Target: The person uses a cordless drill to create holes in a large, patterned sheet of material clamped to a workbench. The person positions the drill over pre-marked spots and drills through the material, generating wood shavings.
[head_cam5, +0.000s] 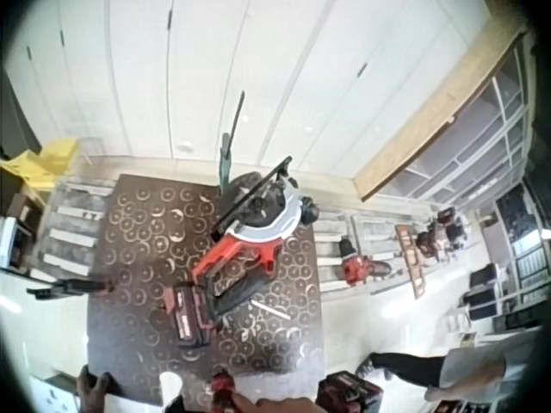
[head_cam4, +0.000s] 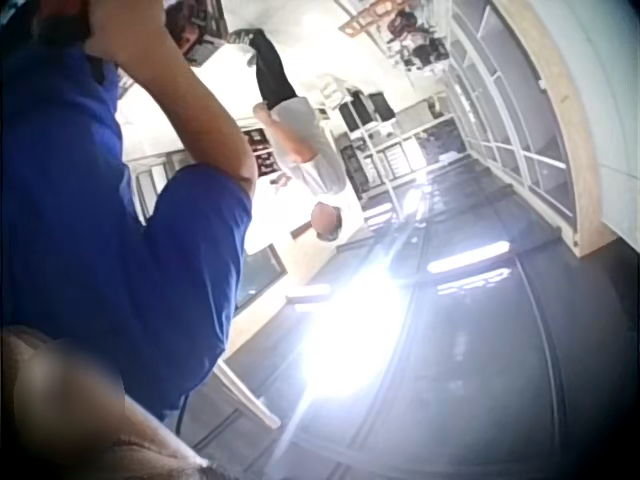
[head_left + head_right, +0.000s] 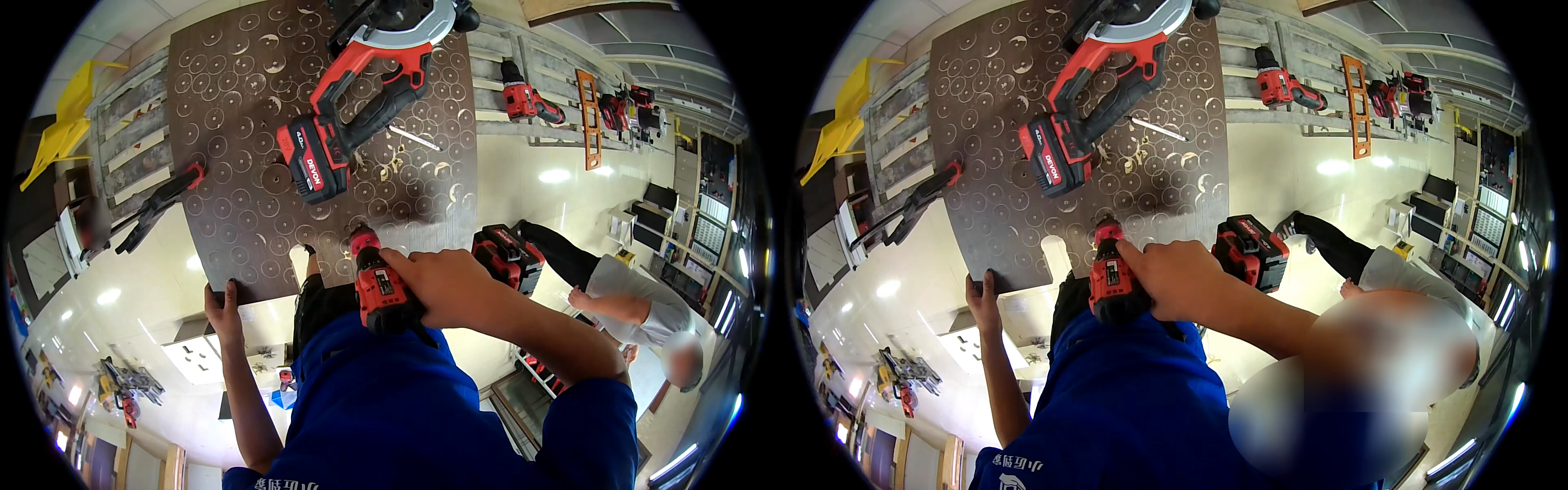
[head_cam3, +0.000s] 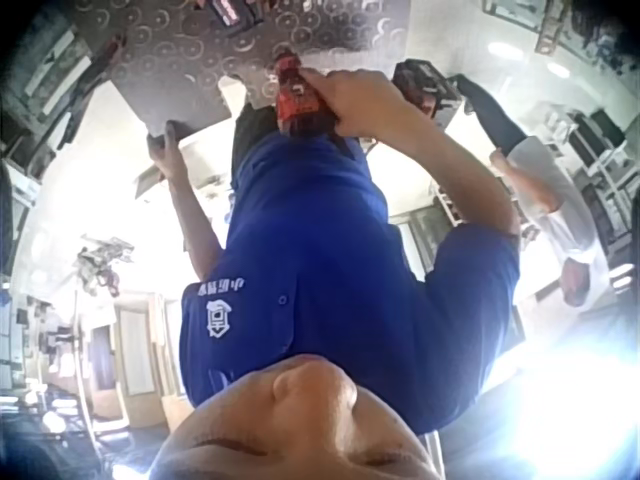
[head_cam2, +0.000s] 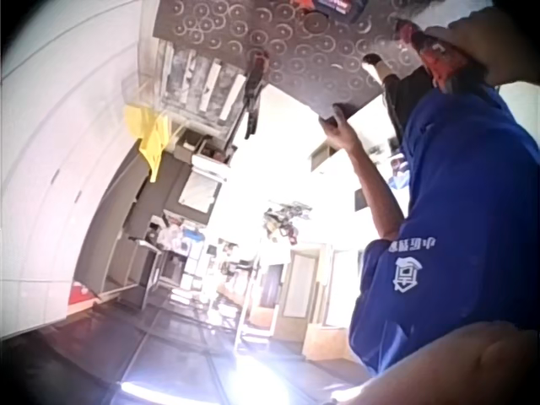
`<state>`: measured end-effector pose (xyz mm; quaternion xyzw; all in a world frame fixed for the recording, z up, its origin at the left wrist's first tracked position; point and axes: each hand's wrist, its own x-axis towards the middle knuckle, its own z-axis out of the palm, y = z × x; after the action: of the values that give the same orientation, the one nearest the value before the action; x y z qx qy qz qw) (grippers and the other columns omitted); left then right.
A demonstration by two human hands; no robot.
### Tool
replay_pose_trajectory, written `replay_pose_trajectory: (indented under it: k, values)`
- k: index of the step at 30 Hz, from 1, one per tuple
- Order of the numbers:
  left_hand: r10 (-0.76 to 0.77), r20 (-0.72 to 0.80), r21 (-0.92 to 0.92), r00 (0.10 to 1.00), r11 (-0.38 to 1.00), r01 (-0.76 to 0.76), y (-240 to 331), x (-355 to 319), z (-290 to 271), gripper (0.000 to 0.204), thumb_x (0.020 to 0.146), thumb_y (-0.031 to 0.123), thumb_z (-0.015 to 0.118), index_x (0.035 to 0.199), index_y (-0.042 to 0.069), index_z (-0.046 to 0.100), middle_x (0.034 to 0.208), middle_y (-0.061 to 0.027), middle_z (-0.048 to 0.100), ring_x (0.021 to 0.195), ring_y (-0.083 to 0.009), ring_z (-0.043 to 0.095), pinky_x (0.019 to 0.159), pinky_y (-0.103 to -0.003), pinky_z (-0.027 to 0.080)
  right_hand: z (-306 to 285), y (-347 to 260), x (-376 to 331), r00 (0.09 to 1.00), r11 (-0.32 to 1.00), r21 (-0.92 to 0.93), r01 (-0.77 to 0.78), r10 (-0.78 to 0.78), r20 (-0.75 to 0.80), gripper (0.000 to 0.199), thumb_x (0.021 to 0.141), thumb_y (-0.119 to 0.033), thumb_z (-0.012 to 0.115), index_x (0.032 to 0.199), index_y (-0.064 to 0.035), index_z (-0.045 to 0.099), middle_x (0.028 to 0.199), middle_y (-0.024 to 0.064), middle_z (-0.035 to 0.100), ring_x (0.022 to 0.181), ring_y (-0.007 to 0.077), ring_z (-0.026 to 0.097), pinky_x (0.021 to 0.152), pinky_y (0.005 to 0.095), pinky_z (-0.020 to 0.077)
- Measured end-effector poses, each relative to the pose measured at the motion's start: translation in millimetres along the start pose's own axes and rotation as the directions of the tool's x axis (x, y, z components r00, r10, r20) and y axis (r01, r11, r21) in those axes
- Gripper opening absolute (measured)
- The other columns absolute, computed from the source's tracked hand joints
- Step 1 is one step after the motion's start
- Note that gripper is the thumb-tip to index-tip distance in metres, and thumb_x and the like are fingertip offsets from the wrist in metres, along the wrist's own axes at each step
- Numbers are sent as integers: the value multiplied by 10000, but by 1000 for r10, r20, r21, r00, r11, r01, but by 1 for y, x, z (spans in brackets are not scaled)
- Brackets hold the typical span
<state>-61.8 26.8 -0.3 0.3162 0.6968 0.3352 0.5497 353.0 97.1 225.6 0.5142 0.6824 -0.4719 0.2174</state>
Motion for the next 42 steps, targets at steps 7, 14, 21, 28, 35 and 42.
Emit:
replay_pose_trajectory:
  k: [7,14,21,28,35,42]
  values:
    - [-12,5,4,1000,1000,12,-4,1,-2,360,991,236,659,1256,23,541,1113,-45,645,983,-135,618,869,-301,525,1,-2,2,999,1000,24,13,-12,-34,798,693,-161,742,1404,-19,410,903,196,678,823,387,698,684,478,559]
    - [-19,-30,-61,999,998,17,17,-5,11,303,985,177,670,1212,3,571,980,-6,665,874,-65,569,798,-221,460,2,-7,2,1000,1000,16,-5,6,-16,797,692,-167,743,1399,-10,412,910,196,681,832,386,698,687,478,559]
    - [22,-12,-53,1000,998,-22,17,-5,11,301,987,184,668,1212,8,572,1004,-17,662,901,-74,563,818,-229,455,2,-4,3,999,999,37,0,2,-37,807,681,-183,751,1397,-13,420,910,197,683,838,392,697,696,478,560]
    - [-19,-8,28,1000,999,19,4,-1,1,324,994,196,653,1235,4,553,1046,-41,666,925,-102,590,829,-258,485,-2,-7,4,1000,999,38,-22,22,-7,814,675,-183,755,1397,-12,420,912,199,685,849,396,696,703,484,559]
    - [-11,-15,31,1000,999,12,6,-2,3,335,1000,195,640,1257,5,540,1056,-50,665,937,-114,601,825,-270,503,0,-4,5,1000,999,43,-27,28,-10,831,680,-211,759,1412,-49,402,927,197,686,860,399,694,714,489,560]
    - [3,-4,61,1000,998,-2,11,-3,4,337,1002,198,639,1258,2,539,1054,-43,660,955,-111,593,843,-266,496,2,-2,7,998,997,63,-55,54,14,889,686,-228,758,1472,-119,357,948,190,684,877,407,685,739,490,553]
